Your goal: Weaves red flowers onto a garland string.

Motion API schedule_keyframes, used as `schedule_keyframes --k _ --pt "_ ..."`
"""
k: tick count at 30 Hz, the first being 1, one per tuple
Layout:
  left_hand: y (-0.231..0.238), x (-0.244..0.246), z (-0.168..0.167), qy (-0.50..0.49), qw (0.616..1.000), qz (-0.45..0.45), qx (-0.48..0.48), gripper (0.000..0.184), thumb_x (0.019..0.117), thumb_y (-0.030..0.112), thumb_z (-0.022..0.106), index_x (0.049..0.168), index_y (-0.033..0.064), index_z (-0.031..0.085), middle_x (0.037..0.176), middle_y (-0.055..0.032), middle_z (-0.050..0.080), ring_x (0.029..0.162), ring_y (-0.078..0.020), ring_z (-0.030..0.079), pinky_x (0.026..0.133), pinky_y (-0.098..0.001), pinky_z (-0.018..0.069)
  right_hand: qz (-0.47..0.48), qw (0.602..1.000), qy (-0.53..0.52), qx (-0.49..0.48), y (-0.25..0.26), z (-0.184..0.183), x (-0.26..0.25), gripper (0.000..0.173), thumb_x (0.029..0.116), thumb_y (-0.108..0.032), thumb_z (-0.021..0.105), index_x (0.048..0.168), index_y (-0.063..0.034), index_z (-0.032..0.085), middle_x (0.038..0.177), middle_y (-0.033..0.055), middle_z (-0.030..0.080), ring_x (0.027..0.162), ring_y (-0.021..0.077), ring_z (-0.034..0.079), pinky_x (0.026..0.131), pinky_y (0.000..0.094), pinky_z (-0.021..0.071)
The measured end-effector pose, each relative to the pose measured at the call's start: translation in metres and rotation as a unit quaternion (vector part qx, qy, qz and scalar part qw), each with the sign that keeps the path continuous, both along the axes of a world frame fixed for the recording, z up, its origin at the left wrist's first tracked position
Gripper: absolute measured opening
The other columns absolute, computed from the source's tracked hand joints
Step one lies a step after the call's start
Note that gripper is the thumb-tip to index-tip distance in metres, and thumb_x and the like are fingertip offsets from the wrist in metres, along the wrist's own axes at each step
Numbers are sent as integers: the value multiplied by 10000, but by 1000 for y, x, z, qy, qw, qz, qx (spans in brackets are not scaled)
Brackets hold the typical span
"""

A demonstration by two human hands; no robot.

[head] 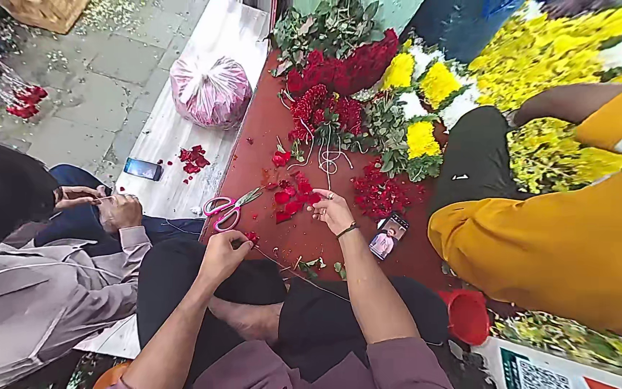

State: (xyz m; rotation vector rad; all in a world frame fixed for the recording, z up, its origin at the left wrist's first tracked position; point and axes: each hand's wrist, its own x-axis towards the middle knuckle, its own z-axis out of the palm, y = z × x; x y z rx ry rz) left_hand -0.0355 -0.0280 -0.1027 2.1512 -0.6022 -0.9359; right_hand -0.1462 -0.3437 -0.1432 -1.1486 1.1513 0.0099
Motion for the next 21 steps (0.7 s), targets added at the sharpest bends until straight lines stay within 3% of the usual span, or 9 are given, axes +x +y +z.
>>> schedule_keyframes --k 3,5,8,11,16,19,21 --pt "2 -1 1 -5 1000 7 4 174 928 313 684 913 164 773 823 48 732 735 -51 676 723 -325 579 13 999 -23 27 3 30 -6 369 996 -79 538 1360 -87 597 966 130 694 728 209 671 625 362 574" --pt "2 -1 3 -6 1000 8 7 177 929 317 683 915 165 772 826 44 732 746 -53 678 733 -335 577 31 999 -31 12 3 46 -11 311 1021 -148 577 1314 -52 611 959 127 717 738 212 689 601 359 576" --pt "2 -3 3 -13 1000 -2 7 180 924 319 682 916 163 772 840 38 735 764 -53 682 744 -339 577 72 995 -38 -59 5 65 -24 262 984 -112 664 1233 -33 659 928 100 719 641 156 641 498 279 506" --pt "2 -6 1 -20 1000 -12 13 186 924 319 680 916 158 772 847 36 736 757 -54 683 740 -332 584 80 993 -47 -77 7 75 -36 270 974 -66 676 1241 -29 660 961 105 727 630 150 643 503 269 515" --pt "2 -9 2 -29 999 -13 25 189 932 315 672 930 156 774 878 38 742 771 -53 689 756 -332 591 123 987 9 -102 7 51 -44 206 997 -104 667 1189 -34 695 875 101 721 588 147 633 510 275 523" --pt "0 -10 1 -29 999 -16 29 193 933 315 669 926 152 774 885 36 745 780 -49 691 760 -326 594 187 979 47 -69 2 32 -36 305 1006 -243 682 1262 -77 671 1032 102 738 726 180 694 598 322 563" --pt "-1 -9 1 -24 999 -16 31 190 932 312 670 926 153 774 875 36 743 774 -47 689 749 -313 588 192 971 95 -108 -5 11 -28 312 980 -215 704 1254 -69 680 1082 133 721 793 225 683 658 395 560"
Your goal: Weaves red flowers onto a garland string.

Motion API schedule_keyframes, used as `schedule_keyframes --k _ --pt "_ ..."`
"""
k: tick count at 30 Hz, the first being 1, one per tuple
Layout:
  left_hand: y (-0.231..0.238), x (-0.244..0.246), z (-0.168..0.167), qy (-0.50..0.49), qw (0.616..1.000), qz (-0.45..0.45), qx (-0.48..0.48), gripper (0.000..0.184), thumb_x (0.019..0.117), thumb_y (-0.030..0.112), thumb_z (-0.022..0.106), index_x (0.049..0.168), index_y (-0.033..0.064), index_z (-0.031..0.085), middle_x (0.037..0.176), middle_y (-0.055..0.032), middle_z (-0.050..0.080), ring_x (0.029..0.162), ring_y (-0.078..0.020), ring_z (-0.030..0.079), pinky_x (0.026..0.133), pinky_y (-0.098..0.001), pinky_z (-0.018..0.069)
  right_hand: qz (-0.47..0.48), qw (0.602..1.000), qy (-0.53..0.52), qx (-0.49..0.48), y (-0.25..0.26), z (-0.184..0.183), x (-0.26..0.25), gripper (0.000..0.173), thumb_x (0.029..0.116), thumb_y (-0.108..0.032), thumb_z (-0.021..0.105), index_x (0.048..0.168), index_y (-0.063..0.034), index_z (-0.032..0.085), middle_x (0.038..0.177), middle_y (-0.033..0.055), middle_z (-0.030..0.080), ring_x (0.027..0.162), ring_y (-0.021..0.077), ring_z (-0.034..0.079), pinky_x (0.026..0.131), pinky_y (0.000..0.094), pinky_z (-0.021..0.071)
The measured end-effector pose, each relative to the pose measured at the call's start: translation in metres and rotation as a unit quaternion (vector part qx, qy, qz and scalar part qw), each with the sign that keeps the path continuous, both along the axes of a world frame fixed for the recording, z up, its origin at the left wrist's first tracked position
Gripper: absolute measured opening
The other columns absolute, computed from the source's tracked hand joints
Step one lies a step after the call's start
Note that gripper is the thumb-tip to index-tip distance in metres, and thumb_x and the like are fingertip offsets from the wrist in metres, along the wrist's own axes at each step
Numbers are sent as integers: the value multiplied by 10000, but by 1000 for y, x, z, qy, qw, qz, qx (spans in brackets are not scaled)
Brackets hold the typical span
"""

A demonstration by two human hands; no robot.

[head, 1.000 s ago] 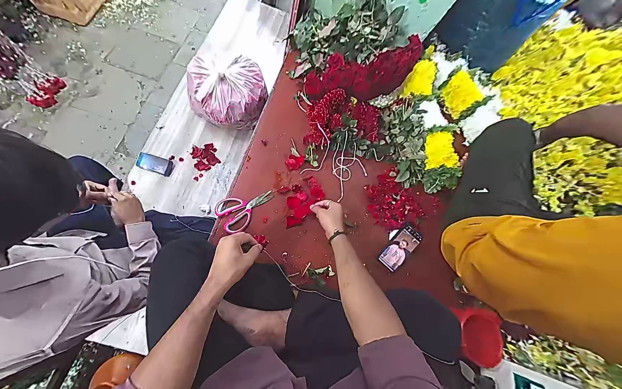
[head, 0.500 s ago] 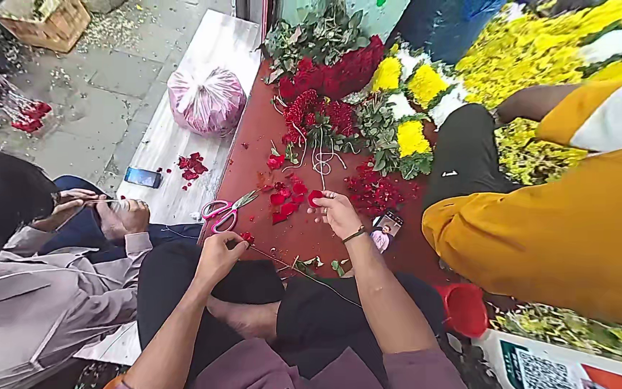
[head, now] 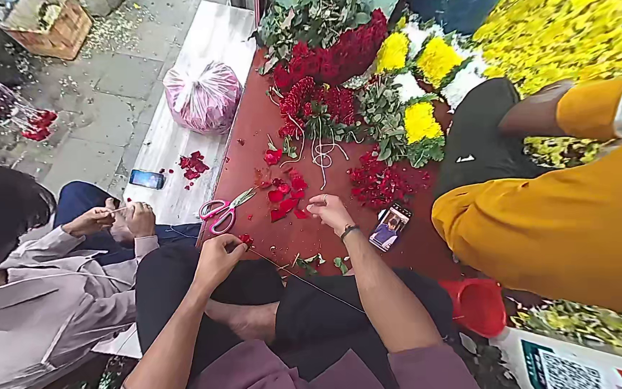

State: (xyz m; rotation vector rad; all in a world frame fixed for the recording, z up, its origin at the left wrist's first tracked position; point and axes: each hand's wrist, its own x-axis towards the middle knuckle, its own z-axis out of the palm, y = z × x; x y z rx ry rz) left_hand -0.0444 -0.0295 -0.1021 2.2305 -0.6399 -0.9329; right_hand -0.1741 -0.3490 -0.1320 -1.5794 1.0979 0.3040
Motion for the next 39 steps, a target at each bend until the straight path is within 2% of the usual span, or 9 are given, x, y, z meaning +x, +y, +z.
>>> schedule_keyframes --k 4,7,10,12,14,18,25,31,39 --pt "-1 5 -1 25 1000 9 -1 173 930 290 677 917 144 770 827 40 734 716 -42 679 701 -295 588 -67 995 17 -78 -12 -27 32 183 926 -34 667 1095 -17 736 894 113 719 661 178 617 600 354 510" --pt "-4 8 -2 38 999 11 9 167 935 294 681 915 153 768 819 52 729 706 -39 670 694 -289 581 -56 986 41 -152 -21 -56 59 227 883 -187 770 1073 -64 763 1002 147 743 928 308 702 833 551 554" --pt "-4 8 -4 47 999 18 3 162 935 295 684 905 160 767 823 58 732 710 -35 678 691 -282 591 -2 976 81 -201 -23 -78 77 409 834 -360 830 1133 -95 742 1103 172 713 1063 370 668 899 626 516" --pt "-2 9 -4 52 998 22 -10 166 938 301 685 909 161 770 851 60 735 736 -35 679 714 -283 588 -9 983 36 -180 -20 -78 83 298 820 -229 846 1037 -46 754 1045 181 719 1002 346 678 895 590 529" --pt "0 10 -6 51 998 21 -24 169 936 309 685 904 166 770 854 64 732 744 -30 673 719 -279 579 -23 992 -28 -123 -19 -66 79 236 853 -137 819 1025 -7 724 937 150 712 784 244 688 752 446 592" --pt "-2 9 -3 53 998 10 -26 170 935 315 686 897 172 769 833 71 726 723 -23 657 696 -278 564 -64 994 -78 -49 -22 -18 55 174 964 -110 700 1105 -11 722 860 89 725 628 123 627 555 280 502" --pt "0 4 1 44 998 -1 -35 173 934 311 685 901 162 769 820 58 728 730 -38 670 713 -298 575 -128 985 -110 -38 -17 16 26 217 995 -223 691 1116 -51 746 945 69 728 779 139 649 667 317 529" --pt "7 0 1 24 999 1 -42 181 939 321 681 910 166 770 831 62 730 749 -32 673 736 -301 574 -221 961 -158 44 -12 15 26 222 995 -154 673 1167 -16 695 861 88 733 643 137 661 558 282 546" --pt "3 -1 -2 8 999 -15 -35 187 940 317 671 904 163 770 827 53 725 760 -38 667 738 -316 565 -154 969 -189 32 -12 16 22 263 927 -15 702 1190 -36 703 996 106 725 709 153 660 574 289 545"
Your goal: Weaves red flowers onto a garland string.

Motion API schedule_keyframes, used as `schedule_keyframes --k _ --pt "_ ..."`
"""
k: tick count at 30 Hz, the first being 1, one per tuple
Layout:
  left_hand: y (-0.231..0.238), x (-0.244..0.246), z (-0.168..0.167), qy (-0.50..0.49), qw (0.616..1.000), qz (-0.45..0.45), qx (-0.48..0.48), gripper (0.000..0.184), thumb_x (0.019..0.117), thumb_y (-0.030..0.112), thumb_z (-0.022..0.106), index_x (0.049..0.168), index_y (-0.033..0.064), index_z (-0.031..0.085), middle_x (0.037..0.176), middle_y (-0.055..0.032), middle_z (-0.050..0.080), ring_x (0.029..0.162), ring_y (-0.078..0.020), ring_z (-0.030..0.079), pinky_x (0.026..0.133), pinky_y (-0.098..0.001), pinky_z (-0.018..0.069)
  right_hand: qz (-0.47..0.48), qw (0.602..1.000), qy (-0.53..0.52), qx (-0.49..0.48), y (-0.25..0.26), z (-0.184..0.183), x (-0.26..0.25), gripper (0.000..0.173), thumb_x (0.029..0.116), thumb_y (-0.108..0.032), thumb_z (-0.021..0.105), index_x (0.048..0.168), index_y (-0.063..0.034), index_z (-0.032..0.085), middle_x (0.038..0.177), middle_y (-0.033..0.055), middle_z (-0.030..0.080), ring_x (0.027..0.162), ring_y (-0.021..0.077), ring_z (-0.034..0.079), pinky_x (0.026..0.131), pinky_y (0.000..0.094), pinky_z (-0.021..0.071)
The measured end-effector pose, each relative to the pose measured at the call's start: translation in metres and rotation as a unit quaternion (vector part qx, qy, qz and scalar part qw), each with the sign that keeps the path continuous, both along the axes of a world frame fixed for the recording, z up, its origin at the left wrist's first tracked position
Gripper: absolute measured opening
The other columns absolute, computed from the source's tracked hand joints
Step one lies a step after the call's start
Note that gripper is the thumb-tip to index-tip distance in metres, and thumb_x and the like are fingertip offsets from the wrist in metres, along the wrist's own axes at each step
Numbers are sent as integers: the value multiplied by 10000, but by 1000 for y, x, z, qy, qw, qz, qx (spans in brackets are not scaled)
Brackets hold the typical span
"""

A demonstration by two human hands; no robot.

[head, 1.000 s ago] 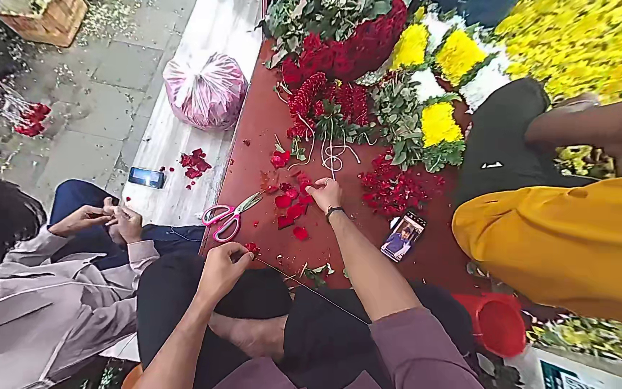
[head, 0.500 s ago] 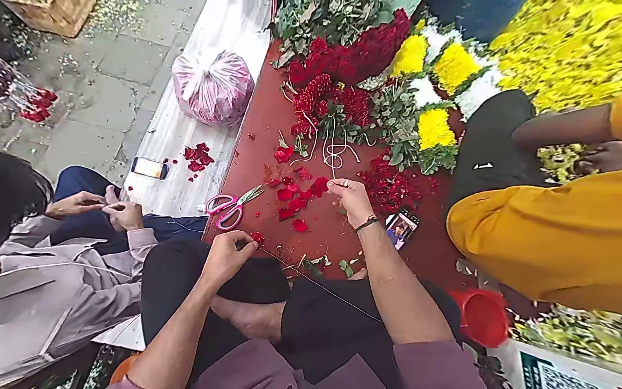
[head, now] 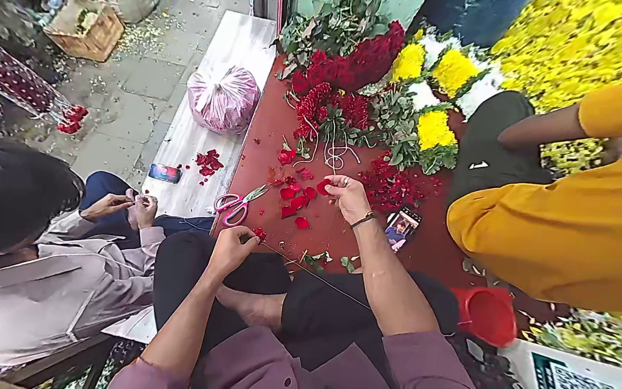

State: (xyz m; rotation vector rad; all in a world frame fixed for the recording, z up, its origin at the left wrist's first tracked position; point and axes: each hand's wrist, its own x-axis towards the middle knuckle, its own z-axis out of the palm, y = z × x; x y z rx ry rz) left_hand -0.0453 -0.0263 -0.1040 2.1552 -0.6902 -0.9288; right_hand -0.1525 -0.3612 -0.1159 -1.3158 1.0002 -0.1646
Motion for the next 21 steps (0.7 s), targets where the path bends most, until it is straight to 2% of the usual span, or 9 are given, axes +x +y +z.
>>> schedule_keyframes --k 3,7,9,12,14,15,16,19,21 --pt "1 -2 0 -14 999 20 -24 188 946 312 676 920 157 778 875 52 741 795 -33 684 765 -300 585 -5 999 2 -34 -4 0 1 325 865 33 740 1184 -22 706 987 110 713 700 145 641 597 284 542" --pt "0 -2 5 -17 997 61 -43 168 958 283 684 931 146 776 865 45 746 746 -37 692 733 -279 602 9 994 63 -83 -10 -6 0 283 827 19 787 1102 -19 728 945 98 722 648 126 614 555 276 505" --pt "-1 -2 5 -15 997 64 -47 157 957 269 687 933 141 774 866 43 746 747 -39 694 729 -277 604 59 989 105 -85 -8 -12 0 248 837 4 781 1080 -28 739 944 105 725 689 148 636 592 312 526" --pt "-1 -3 1 -19 997 58 -49 156 953 279 687 928 153 776 875 52 745 772 -29 690 745 -277 598 153 977 137 -52 0 -25 0 281 878 44 697 1152 -20 713 994 131 701 735 180 641 640 343 551" --pt "0 -3 1 -24 997 55 -51 157 956 282 688 922 158 778 889 56 744 797 -22 684 760 -277 588 173 972 147 -66 3 -29 1 311 882 63 666 1178 -22 708 1097 150 704 888 219 673 771 401 566" --pt "0 -4 2 -25 997 56 -53 156 956 282 688 922 161 779 894 60 746 806 -18 685 766 -275 587 170 969 152 -96 3 -31 2 301 869 67 676 1152 -26 722 1116 143 728 971 231 696 847 434 569" --pt "0 -4 4 -22 997 57 -56 156 956 284 688 922 163 781 898 62 745 809 -17 684 765 -271 587 158 966 156 -131 2 -33 3 291 854 69 679 1120 -30 739 1092 135 743 998 240 704 880 462 564" --pt "-2 -5 6 -7 996 59 -67 161 955 286 685 921 160 779 882 58 741 770 -26 684 731 -266 593 140 963 142 -180 2 -37 11 215 879 34 680 1067 -40 754 1032 107 758 971 209 719 895 442 573" --pt "-4 -5 5 -1 996 51 -74 164 956 286 687 921 154 778 885 57 737 779 -25 681 741 -260 589 173 956 129 -201 6 -43 22 148 909 -15 689 1036 -44 761 1014 106 759 956 209 721 897 448 576"
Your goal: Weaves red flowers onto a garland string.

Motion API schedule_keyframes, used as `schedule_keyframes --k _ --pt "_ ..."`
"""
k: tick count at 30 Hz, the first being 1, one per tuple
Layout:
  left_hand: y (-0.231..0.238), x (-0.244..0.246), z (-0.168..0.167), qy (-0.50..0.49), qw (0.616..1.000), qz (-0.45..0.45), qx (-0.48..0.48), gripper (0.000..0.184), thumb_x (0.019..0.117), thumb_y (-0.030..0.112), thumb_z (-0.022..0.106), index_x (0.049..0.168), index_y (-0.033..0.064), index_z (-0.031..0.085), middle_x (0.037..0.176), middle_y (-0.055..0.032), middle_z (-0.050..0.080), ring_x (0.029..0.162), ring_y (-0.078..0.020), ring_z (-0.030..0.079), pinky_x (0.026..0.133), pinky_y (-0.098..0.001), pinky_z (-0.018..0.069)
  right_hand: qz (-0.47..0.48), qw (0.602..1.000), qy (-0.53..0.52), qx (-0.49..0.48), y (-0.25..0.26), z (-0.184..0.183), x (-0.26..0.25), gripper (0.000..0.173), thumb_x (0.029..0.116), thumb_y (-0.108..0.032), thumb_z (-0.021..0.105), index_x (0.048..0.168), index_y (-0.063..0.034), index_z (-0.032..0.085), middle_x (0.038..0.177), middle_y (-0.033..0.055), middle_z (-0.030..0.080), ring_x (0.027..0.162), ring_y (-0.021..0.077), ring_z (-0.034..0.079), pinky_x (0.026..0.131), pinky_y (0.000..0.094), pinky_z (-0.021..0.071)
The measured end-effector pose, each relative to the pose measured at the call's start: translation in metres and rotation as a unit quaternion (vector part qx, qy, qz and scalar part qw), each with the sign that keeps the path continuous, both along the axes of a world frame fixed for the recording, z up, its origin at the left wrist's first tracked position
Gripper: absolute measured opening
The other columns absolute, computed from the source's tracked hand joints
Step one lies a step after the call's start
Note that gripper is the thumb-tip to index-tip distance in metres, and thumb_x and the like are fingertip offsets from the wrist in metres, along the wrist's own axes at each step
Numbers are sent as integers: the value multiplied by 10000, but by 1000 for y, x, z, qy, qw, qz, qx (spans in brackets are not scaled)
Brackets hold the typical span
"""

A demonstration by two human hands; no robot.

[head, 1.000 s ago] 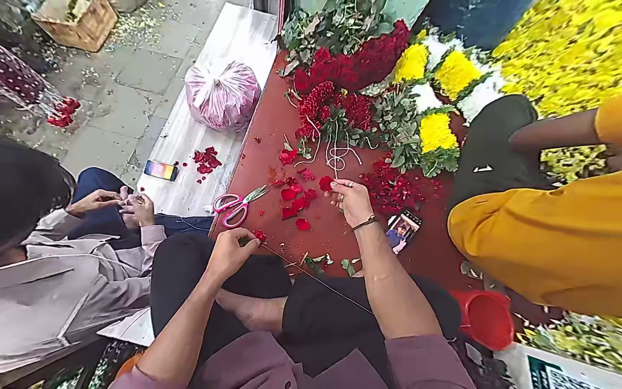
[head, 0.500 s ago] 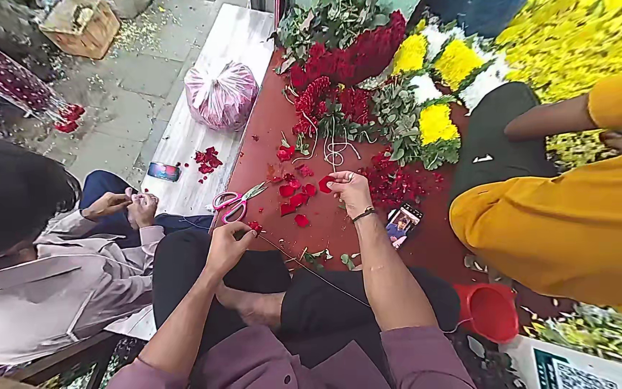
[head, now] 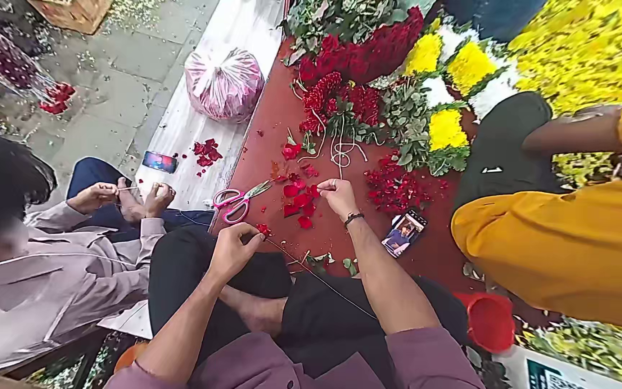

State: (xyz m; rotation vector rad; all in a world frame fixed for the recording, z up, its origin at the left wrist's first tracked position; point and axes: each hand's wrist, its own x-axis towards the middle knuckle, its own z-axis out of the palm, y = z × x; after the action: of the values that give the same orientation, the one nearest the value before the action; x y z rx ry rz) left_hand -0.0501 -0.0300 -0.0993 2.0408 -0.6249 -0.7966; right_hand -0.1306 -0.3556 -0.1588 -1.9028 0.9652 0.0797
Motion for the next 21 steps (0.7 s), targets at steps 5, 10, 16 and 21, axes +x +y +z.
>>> schedule_keyframes --k 5,10,16,21 --pt "-1 2 -6 7 1000 -20 -5 170 958 279 680 913 147 777 906 58 735 823 -11 676 773 -237 579 55 995 40 -77 17 -22 54 229 950 -115 636 1142 -102 760 1102 105 746 1068 271 694 956 538 537" --pt "-3 9 -9 21 1000 -13 -7 172 958 271 675 900 143 774 877 58 725 799 -14 665 743 -230 564 123 974 106 -158 28 -53 89 298 875 -144 701 1165 -180 763 1205 116 690 1125 336 654 916 630 511" --pt "-3 14 -5 48 999 2 -4 168 958 281 687 914 145 775 899 58 733 837 -18 673 798 -251 566 -92 951 -207 209 21 -30 62 297 818 132 664 1083 3 704 1021 117 737 827 162 692 698 318 591" --pt "-4 12 -4 51 999 -8 -14 166 958 286 690 913 154 778 890 67 736 822 -19 679 776 -262 580 -98 874 -301 369 22 -10 30 282 837 169 550 999 -20 682 1056 140 741 815 184 711 711 327 610"
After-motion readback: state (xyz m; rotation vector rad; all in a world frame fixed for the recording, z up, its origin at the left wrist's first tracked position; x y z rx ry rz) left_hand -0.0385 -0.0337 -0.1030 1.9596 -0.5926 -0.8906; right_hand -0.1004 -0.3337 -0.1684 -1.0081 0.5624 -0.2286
